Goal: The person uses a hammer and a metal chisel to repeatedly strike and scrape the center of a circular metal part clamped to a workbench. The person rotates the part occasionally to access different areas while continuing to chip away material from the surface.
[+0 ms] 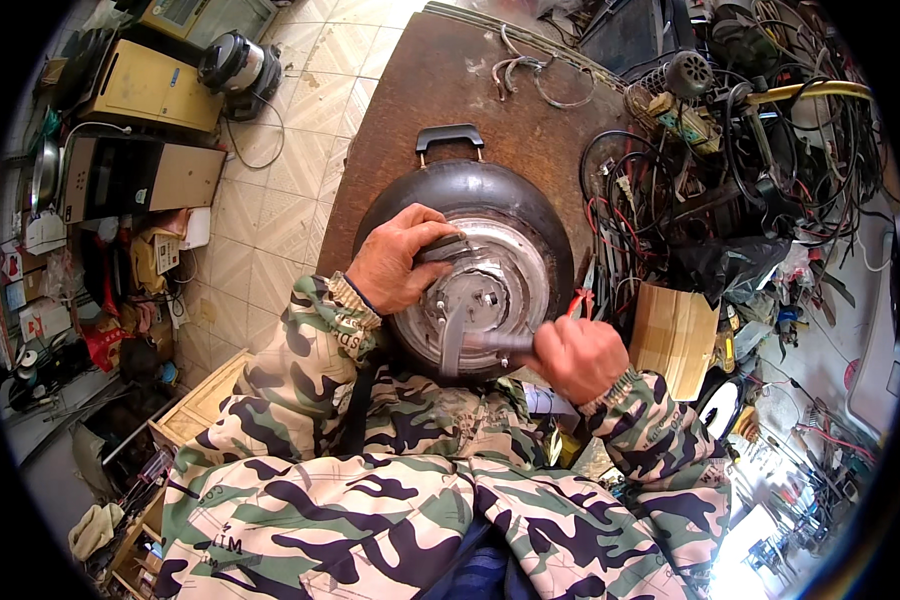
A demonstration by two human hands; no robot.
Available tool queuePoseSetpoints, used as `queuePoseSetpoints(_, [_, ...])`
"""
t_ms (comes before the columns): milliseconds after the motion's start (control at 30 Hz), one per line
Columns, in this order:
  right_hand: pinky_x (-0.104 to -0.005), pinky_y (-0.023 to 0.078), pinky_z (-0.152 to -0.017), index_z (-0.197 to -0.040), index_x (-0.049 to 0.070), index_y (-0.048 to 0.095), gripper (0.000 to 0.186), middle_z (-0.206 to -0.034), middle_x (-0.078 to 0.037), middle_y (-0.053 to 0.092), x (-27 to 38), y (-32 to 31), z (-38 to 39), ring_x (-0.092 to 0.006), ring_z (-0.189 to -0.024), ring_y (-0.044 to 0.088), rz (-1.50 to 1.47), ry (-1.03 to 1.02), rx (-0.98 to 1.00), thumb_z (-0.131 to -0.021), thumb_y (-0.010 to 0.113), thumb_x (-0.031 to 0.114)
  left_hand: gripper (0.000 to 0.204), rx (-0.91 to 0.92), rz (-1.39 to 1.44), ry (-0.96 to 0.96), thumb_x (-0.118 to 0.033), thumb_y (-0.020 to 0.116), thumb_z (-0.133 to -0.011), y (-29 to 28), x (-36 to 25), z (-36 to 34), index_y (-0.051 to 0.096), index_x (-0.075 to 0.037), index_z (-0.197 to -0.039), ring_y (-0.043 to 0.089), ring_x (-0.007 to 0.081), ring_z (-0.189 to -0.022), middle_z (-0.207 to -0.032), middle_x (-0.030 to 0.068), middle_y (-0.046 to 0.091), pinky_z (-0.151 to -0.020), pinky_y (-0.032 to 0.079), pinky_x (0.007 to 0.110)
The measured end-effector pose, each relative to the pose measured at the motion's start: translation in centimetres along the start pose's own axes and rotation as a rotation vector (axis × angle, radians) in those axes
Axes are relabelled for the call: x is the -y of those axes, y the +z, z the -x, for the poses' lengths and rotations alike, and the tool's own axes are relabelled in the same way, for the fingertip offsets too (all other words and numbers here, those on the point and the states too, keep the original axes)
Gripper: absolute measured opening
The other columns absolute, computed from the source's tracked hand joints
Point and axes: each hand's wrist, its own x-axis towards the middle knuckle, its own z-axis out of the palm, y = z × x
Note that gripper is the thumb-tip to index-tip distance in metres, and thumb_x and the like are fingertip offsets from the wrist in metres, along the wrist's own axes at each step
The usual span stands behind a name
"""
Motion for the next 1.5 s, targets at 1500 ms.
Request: queuePoseSetpoints(1500, [-0.04,0.052,-0.055,-0.085,0.009,0.061,0.04,-0.073,-0.007,0.056,2.3,-0.9,-0.1,-0.0263,-0.061,0.064,-0.149,0.112,-0.066,-0.085,0.087,0.039,0.047,0.026,0.007,-0.005,-0.002,0.088,-0.08,-0.4,-0.2,-0.3,0.075,-0.008,-0.126,0.072,0.0293,-0.11,-0.121,0.0126,0.068,-0.095,0.06,0.038])
